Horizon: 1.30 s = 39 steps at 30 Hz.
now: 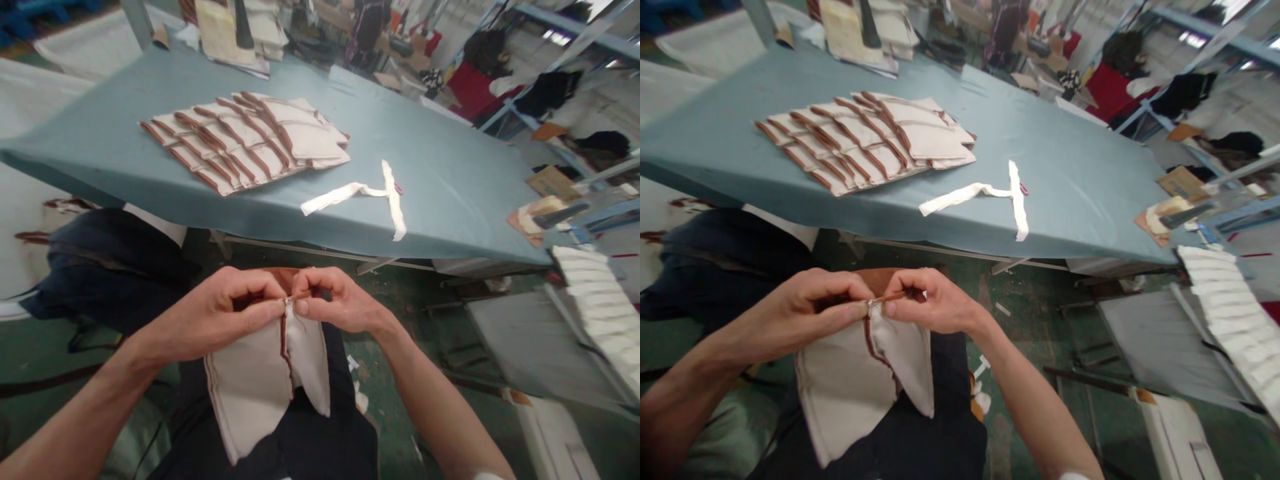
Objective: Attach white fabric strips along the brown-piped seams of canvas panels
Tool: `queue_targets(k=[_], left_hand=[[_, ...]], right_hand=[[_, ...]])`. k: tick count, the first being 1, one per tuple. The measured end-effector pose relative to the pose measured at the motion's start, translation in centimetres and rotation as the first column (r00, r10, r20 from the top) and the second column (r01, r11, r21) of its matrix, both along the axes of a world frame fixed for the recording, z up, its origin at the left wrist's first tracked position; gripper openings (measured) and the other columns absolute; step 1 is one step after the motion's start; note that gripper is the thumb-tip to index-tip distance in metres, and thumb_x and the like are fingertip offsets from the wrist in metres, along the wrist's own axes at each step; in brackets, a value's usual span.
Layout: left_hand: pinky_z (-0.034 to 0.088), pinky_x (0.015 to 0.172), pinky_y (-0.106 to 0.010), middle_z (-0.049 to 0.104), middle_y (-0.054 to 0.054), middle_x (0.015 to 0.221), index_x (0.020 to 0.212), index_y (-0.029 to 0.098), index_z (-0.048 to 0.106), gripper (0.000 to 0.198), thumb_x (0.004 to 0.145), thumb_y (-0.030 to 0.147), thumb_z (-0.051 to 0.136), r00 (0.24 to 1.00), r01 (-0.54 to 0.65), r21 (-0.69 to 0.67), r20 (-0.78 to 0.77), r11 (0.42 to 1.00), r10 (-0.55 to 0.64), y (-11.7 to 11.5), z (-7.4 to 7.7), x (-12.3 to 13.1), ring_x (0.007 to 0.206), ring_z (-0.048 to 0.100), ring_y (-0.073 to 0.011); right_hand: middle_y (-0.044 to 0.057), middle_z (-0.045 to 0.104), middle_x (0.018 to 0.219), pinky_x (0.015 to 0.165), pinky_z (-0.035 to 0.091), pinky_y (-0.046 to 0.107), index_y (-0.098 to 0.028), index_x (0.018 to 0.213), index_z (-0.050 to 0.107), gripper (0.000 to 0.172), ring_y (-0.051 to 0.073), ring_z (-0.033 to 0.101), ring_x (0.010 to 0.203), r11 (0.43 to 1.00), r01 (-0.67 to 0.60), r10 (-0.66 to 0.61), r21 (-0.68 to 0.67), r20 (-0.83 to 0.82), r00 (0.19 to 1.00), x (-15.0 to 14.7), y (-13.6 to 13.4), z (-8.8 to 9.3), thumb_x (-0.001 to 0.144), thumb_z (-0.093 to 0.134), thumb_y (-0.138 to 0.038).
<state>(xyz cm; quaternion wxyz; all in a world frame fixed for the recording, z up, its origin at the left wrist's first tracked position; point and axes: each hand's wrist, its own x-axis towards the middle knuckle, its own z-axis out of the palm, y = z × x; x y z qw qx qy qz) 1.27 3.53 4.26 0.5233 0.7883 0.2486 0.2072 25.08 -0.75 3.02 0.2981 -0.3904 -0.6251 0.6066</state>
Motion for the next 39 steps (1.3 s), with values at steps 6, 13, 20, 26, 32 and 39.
queue_targets(k=[6, 13, 20, 26, 32, 39], left_hand=[[0.033, 0.051, -0.016, 0.055, 0.007, 0.060, 0.071, 0.017, 0.063, 0.020, 0.089, 0.017, 0.053, 0.993, -0.068, 0.304, -0.068, 0.950, 0.093, -1.0, 1.1, 0.4, 0.052, 0.046, -0.0056], [0.026, 0.048, -0.016, 0.042, 0.010, 0.057, 0.064, 0.020, 0.044, 0.023, 0.085, 0.013, 0.048, 0.992, -0.128, 0.365, 0.059, 0.922, 0.114, -1.5, 0.9, 1.2, 0.050, 0.034, -0.0044], [0.040, 0.053, -0.018, 0.055, 0.006, 0.064, 0.067, 0.018, 0.058, 0.032, 0.096, 0.030, 0.058, 0.997, -0.073, 0.018, 0.018, 0.997, 0.072, -1.0, 1.6, 0.4, 0.057, 0.049, -0.0086], [0.046, 0.062, -0.016, 0.063, 0.004, 0.072, 0.075, 0.017, 0.068, 0.035, 0.104, 0.033, 0.058, 0.998, 0.059, -0.042, -0.032, 0.997, -0.060, 0.3, 1.9, -1.0, 0.066, 0.056, -0.0102], [0.045, 0.059, -0.016, 0.070, 0.003, 0.073, 0.084, 0.018, 0.075, 0.033, 0.106, 0.035, 0.058, 0.988, 0.093, 0.035, -0.128, 0.995, -0.088, 0.8, 1.7, -2.0, 0.064, 0.061, -0.0106], [0.040, 0.058, -0.018, 0.071, 0.006, 0.070, 0.090, 0.020, 0.075, 0.017, 0.097, 0.021, 0.060, 0.980, 0.078, 0.375, -0.200, 0.924, -0.001, 0.8, 3.7, -1.4, 0.059, 0.062, -0.0085]], right_hand=[[-0.007, 0.046, 0.069, 0.063, 0.033, 0.024, -0.019, 0.075, 0.055, 0.026, 0.009, 0.039, 0.064, 0.972, 0.000, -0.023, 0.236, 0.092, 0.996, -0.5, -0.4, 1.0, 0.093, 0.069, -0.031], [-0.007, 0.049, 0.070, 0.066, 0.033, 0.024, -0.019, 0.078, 0.058, 0.019, 0.009, 0.039, 0.063, 0.924, 0.008, -0.093, 0.383, 0.205, 0.974, -0.6, -1.0, 1.8, 0.090, 0.069, -0.029], [-0.007, 0.052, 0.074, 0.067, 0.033, 0.024, -0.019, 0.081, 0.058, 0.031, 0.008, 0.040, 0.065, 0.913, 0.030, -0.094, 0.407, 0.138, 0.986, -1.2, -0.7, 2.7, 0.093, 0.078, -0.039], [-0.007, 0.054, 0.074, 0.067, 0.034, 0.024, -0.018, 0.082, 0.060, 0.036, 0.008, 0.043, 0.066, 0.930, -0.028, -0.012, 0.367, 0.106, 0.994, -1.2, -0.3, 2.3, 0.097, 0.079, -0.045], [-0.006, 0.055, 0.074, 0.066, 0.034, 0.025, -0.019, 0.083, 0.059, 0.034, 0.009, 0.043, 0.067, 0.953, -0.067, 0.035, 0.295, 0.113, 0.993, -1.2, -0.2, 1.8, 0.099, 0.074, -0.043], [-0.005, 0.056, 0.075, 0.066, 0.031, 0.025, -0.021, 0.082, 0.054, 0.027, 0.010, 0.046, 0.067, 0.930, -0.063, -0.024, 0.361, 0.231, 0.973, -1.3, 0.3, 3.5, 0.098, 0.068, -0.037]])
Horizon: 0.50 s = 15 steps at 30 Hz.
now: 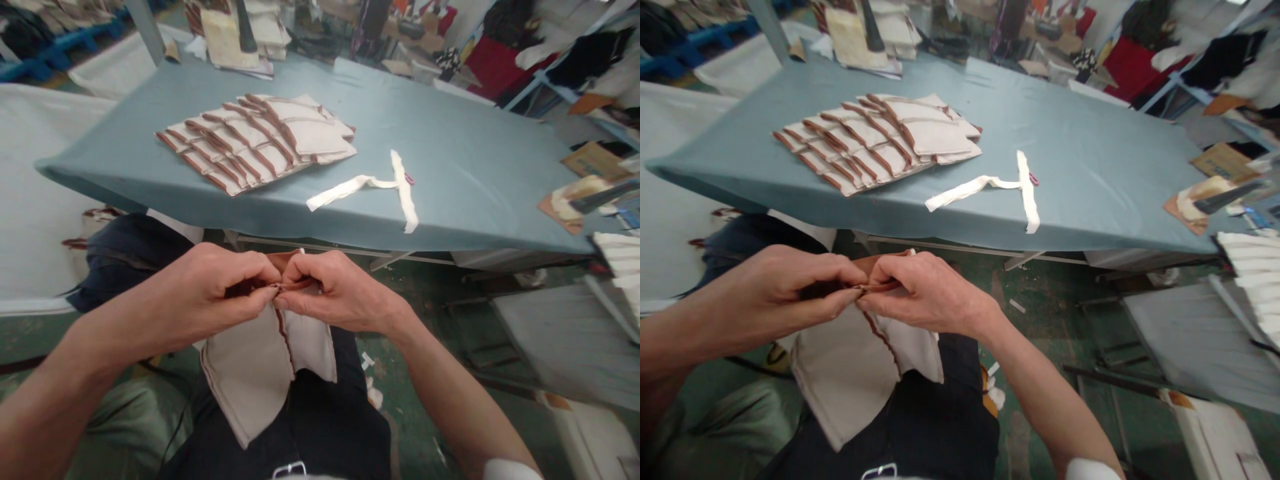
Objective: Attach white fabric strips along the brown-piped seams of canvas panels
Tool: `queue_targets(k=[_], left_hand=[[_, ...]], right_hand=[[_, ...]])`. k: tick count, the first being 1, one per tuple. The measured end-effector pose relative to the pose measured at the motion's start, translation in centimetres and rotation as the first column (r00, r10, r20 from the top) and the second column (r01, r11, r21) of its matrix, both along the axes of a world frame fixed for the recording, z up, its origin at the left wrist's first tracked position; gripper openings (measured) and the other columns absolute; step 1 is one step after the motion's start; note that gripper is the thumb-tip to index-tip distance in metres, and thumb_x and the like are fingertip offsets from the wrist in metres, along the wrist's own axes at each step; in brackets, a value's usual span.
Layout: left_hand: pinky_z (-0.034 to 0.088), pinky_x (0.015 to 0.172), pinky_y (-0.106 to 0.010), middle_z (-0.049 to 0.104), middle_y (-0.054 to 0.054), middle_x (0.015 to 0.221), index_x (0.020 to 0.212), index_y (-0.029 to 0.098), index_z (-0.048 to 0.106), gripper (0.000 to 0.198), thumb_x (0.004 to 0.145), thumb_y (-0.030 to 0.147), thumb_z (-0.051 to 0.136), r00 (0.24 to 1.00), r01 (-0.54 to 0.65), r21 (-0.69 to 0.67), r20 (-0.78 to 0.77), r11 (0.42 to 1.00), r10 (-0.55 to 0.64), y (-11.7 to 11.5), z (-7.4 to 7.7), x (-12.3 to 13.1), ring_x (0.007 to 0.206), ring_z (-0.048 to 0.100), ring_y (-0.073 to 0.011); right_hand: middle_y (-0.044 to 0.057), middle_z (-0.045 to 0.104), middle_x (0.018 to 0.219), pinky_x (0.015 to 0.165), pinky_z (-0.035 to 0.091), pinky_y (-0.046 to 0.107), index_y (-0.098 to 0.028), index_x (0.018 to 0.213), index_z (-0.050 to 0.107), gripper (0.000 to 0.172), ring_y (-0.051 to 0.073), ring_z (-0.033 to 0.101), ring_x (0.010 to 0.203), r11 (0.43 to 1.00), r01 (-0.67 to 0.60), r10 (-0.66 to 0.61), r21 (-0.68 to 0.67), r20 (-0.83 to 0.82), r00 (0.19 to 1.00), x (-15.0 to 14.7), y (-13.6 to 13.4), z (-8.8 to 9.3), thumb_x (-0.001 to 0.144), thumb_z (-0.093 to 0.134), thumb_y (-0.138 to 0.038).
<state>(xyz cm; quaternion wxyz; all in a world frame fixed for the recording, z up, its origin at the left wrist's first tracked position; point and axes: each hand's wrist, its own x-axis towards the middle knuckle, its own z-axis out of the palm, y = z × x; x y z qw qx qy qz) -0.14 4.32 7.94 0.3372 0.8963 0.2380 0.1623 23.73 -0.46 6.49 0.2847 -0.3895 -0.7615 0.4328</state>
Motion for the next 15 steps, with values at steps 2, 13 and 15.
queue_targets(k=[2, 13, 15], left_hand=[[0.037, 0.056, -0.019, 0.065, 0.007, 0.063, 0.084, 0.021, 0.072, 0.016, 0.093, 0.018, 0.058, 0.999, -0.033, 0.089, 0.015, 0.996, 0.031, -0.4, 0.5, 0.2, 0.056, 0.057, -0.0080], [0.046, 0.064, -0.019, 0.072, 0.002, 0.090, 0.093, 0.023, 0.060, 0.021, 0.105, 0.011, 0.048, 0.995, 0.030, 0.322, 0.085, 0.946, -0.061, -2.8, 1.0, 0.8, 0.071, 0.065, -0.0091], [0.047, 0.063, -0.017, 0.073, 0.003, 0.091, 0.097, 0.024, 0.063, 0.021, 0.106, 0.012, 0.047, 0.991, 0.026, 0.329, 0.116, 0.944, -0.068, -3.0, 0.8, 0.8, 0.072, 0.067, -0.0088]], right_hand=[[-0.005, 0.056, 0.074, 0.066, 0.030, 0.026, -0.021, 0.080, 0.052, 0.024, 0.010, 0.046, 0.067, 0.999, 0.014, -0.017, 0.043, 0.060, 0.998, -0.1, -0.1, 0.8, 0.096, 0.066, -0.033], [-0.008, 0.041, 0.063, 0.060, 0.024, 0.028, -0.021, 0.070, 0.045, 0.020, 0.009, 0.035, 0.060, 0.982, 0.185, -0.188, 0.037, 0.167, 0.968, -0.6, -3.1, 4.4, 0.081, 0.061, -0.018], [-0.008, 0.044, 0.063, 0.059, 0.027, 0.025, -0.021, 0.070, 0.049, 0.017, 0.008, 0.039, 0.061, 0.975, 0.199, -0.191, -0.094, 0.095, 0.977, -0.3, -3.1, 4.7, 0.081, 0.061, -0.017]])
